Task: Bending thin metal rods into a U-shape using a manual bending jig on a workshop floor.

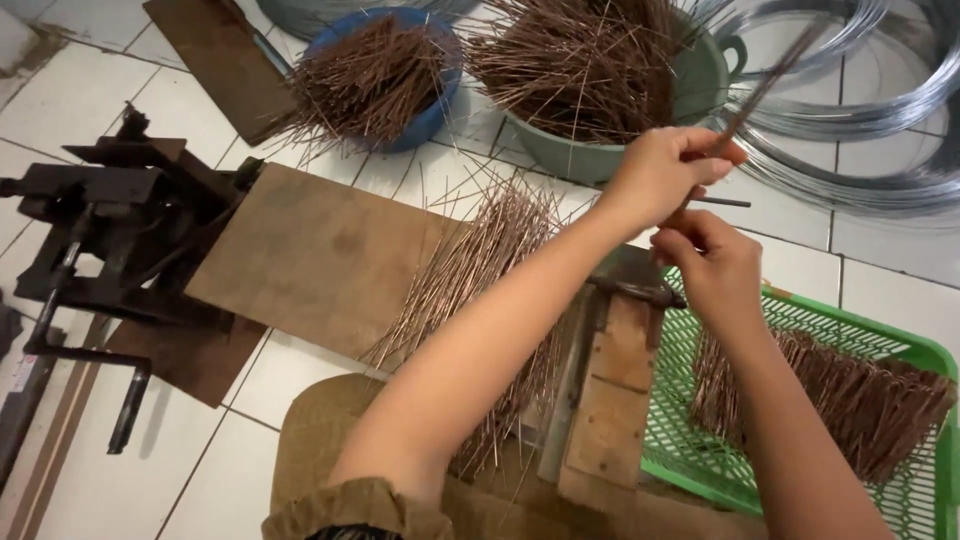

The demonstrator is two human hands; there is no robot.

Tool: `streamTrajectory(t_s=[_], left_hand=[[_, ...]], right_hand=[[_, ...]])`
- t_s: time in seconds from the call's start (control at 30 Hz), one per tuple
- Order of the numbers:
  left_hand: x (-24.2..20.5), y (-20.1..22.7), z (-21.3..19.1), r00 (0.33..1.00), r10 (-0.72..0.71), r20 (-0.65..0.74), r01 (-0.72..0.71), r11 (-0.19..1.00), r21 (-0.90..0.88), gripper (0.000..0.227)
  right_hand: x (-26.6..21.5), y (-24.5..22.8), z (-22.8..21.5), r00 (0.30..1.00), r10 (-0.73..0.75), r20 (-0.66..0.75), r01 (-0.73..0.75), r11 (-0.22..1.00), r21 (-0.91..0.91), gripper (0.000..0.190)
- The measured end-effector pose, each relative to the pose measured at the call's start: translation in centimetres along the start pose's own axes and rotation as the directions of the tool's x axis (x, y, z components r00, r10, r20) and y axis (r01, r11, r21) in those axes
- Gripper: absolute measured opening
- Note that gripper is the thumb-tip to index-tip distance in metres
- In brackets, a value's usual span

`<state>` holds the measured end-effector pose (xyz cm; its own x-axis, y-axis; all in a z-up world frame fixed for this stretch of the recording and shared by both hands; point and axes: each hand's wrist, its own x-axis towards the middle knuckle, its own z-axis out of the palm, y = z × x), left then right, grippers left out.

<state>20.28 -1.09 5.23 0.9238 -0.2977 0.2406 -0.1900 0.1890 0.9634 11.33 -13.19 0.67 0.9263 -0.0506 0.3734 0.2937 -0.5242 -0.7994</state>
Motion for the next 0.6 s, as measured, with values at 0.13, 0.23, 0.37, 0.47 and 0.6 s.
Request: streamTrajectory(t_s=[0.13,0.23,0.37,0.47,0.6], left_hand=[[2.8,-3.0,-0.1,0.985,-0.152,-0.076,0.168,0.943,0.288,0.017],[4.1,-5.8,-0.4,0.972,-0.212,-0.105,0.234,0.925,0.299,0.017],[6.9,-12.4,-0.9,0.928,-0.357,-0.107,0.366,0.927,0.082,0.018],[7.1,-16.8,-0.8,0.868,-0.486,-0.099,0.491,0.870,0.036,0.023],[6.0,-17.0,-1.3,0.838,-0.538,-0.087,0.538,0.842,-0.032,0.023]], right_hand=[[0.8,1.5,0.5,0.987,0.144,0.077,-0.155,0.975,0.160,0.007],[1.2,2.0,0.8,0.943,0.287,0.170,-0.324,0.909,0.263,0.010],[2.1,3.0,1.4,0.869,0.401,0.290,-0.487,0.795,0.362,0.017],[2.1,4.3,2.0,0.793,0.490,0.361,-0.607,0.685,0.403,0.018],[1.8,4.9,1.6,0.752,0.526,0.397,-0.657,0.645,0.390,0.022]])
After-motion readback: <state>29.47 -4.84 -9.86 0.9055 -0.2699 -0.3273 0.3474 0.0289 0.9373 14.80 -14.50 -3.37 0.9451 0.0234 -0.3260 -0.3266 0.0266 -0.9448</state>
